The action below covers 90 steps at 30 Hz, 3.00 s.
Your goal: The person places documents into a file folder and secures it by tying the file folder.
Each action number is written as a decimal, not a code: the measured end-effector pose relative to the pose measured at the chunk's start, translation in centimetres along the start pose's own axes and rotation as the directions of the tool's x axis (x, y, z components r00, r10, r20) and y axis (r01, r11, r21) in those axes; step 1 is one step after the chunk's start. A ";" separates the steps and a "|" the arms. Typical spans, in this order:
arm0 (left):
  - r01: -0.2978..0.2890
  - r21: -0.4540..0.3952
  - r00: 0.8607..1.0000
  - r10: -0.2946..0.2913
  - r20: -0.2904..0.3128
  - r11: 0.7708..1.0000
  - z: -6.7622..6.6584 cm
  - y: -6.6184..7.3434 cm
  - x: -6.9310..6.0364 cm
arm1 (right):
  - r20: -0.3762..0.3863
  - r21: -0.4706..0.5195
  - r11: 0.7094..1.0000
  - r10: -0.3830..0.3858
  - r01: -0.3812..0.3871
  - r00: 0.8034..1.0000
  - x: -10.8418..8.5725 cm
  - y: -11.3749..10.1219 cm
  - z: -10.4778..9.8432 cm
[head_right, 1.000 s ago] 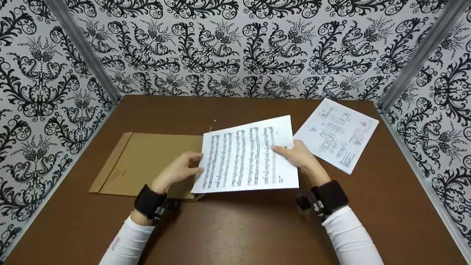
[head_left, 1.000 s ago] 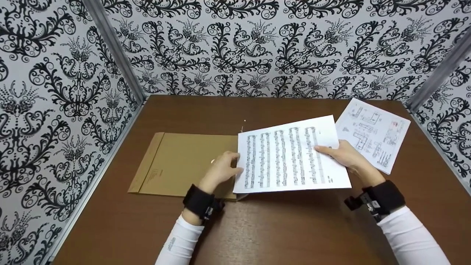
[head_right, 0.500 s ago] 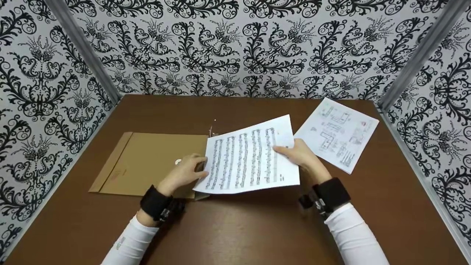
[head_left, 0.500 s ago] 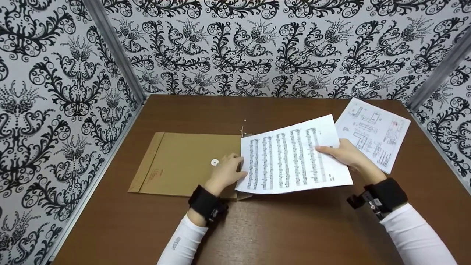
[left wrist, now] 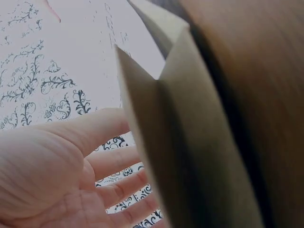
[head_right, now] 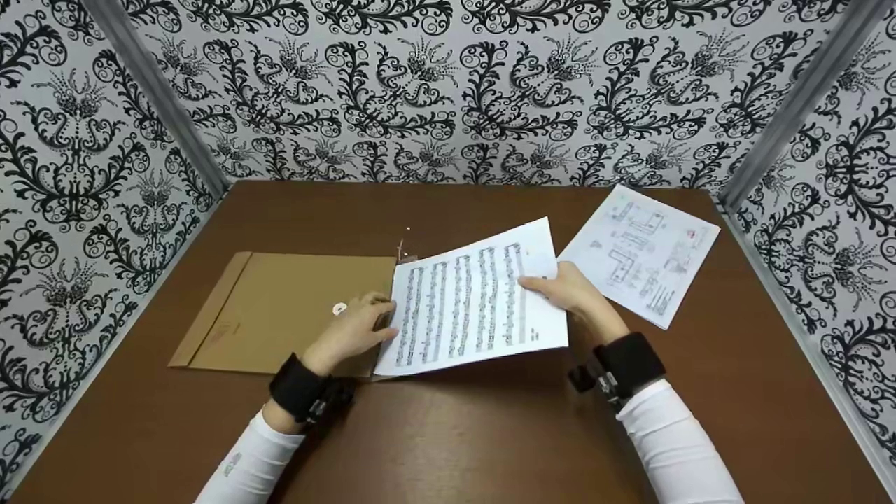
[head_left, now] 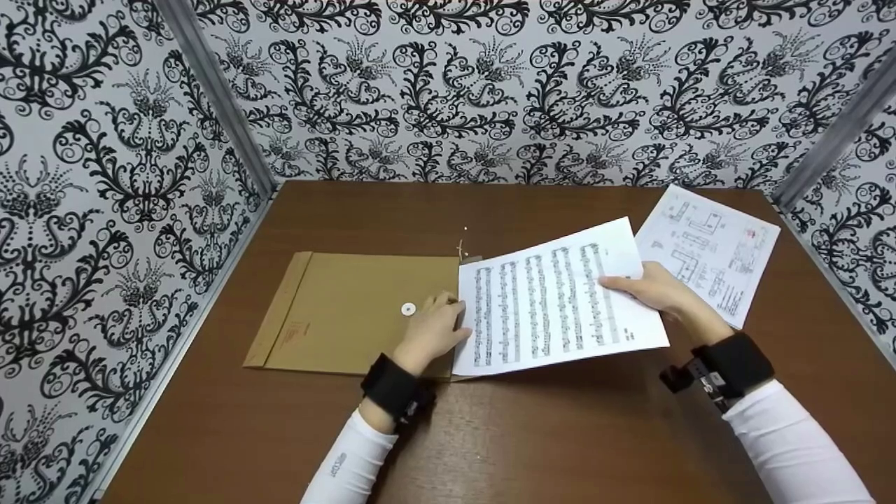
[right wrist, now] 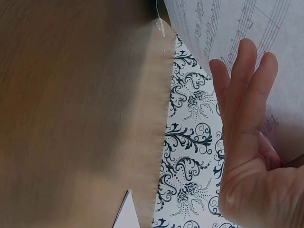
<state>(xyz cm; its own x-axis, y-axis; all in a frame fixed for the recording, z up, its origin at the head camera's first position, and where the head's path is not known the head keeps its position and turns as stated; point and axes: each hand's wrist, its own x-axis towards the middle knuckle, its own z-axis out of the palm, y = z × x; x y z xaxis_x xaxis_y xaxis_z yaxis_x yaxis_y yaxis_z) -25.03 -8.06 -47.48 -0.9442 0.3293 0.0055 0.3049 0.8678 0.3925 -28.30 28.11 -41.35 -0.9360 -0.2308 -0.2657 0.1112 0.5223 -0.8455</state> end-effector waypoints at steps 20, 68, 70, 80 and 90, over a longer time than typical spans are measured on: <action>-0.040 0.102 0.999 0.042 -0.010 0.994 0.5 -0.1 -0.1 | 0.018 -0.056 0.998 0.023 -0.022 1.000 0.0 -0.8 0.0; 0.199 0.057 0.965 -0.185 -0.187 0.978 -0.1 0.3 -0.4 | -0.020 -0.023 1.000 -0.006 0.006 1.000 1.2 2.6 1.0; 0.188 0.052 0.962 -0.173 -0.211 0.981 -0.1 0.3 -0.4 | -0.014 -0.033 0.999 -0.014 0.013 1.000 1.0 2.5 0.9; 0.149 0.026 0.950 -0.136 -0.280 0.988 -0.8 0.6 -0.8 | -0.023 -0.023 1.000 -0.007 0.007 1.000 0.9 2.2 1.3; 0.141 0.007 0.946 -0.133 -0.297 0.990 -1.1 0.8 -0.8 | -0.046 -0.031 1.000 0.005 -0.006 0.999 1.2 1.8 1.5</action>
<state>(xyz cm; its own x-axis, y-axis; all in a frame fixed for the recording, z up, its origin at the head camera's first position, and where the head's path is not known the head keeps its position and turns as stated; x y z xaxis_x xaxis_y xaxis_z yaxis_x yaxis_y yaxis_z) -24.22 -8.07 -46.13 -0.9702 0.0854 0.2266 0.1694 0.9082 0.3828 -28.74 27.57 -43.84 -0.9499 -0.1901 -0.2482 0.1068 0.5488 -0.8291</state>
